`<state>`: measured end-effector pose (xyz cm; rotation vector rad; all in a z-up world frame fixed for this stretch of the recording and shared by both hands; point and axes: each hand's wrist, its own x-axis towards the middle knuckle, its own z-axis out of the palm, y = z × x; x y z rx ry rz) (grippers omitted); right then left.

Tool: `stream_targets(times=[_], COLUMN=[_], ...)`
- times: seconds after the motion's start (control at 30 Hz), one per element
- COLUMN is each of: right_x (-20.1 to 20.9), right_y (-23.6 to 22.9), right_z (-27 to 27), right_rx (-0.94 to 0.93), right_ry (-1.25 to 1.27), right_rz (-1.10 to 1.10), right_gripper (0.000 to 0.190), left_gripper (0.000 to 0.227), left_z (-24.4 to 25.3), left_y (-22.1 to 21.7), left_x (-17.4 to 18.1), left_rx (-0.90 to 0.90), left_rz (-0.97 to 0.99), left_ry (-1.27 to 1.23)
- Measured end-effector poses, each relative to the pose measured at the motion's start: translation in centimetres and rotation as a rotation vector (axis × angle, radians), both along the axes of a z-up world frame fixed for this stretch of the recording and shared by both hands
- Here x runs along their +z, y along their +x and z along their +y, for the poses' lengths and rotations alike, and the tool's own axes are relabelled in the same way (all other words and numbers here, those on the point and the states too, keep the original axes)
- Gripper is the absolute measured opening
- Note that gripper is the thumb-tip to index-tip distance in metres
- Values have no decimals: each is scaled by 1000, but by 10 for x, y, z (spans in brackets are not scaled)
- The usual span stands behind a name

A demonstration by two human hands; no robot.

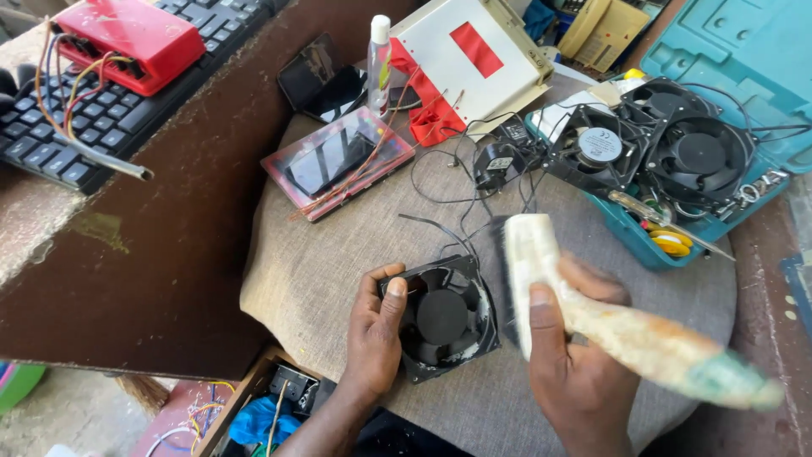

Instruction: Cleaning dust from computer cooling fans using a paintbrush and organizing wires on a workbench.

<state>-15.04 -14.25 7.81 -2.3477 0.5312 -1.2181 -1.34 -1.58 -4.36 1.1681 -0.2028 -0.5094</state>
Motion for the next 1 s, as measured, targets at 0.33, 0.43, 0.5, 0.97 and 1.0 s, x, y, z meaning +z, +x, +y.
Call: stream_targets(times=[0.33, 0.43, 0.5, 0.97, 1.0], right_x=[13, -4, -13, -11, -12], right_y=[-2, 2, -3, -12, -10], right_z=[22, 14, 20, 4, -3], right_rx=[5, -50, 236, 86, 41], right_ry=[975, 331, 261, 348, 42], right_rz=[430, 122, 95, 199, 5], right_gripper=[38, 40, 33, 35, 32], left_gripper=[40, 51, 47, 49, 53], left_z=[0, 0, -5, 5, 2], left_y=[3, 7, 4, 2, 0], left_x=[-5, 3, -10, 5, 7], left_rx=[34, 6, 80, 31, 22], left_rz=[-103, 37, -98, -48, -62], left_ry=[39, 80, 54, 67, 130])
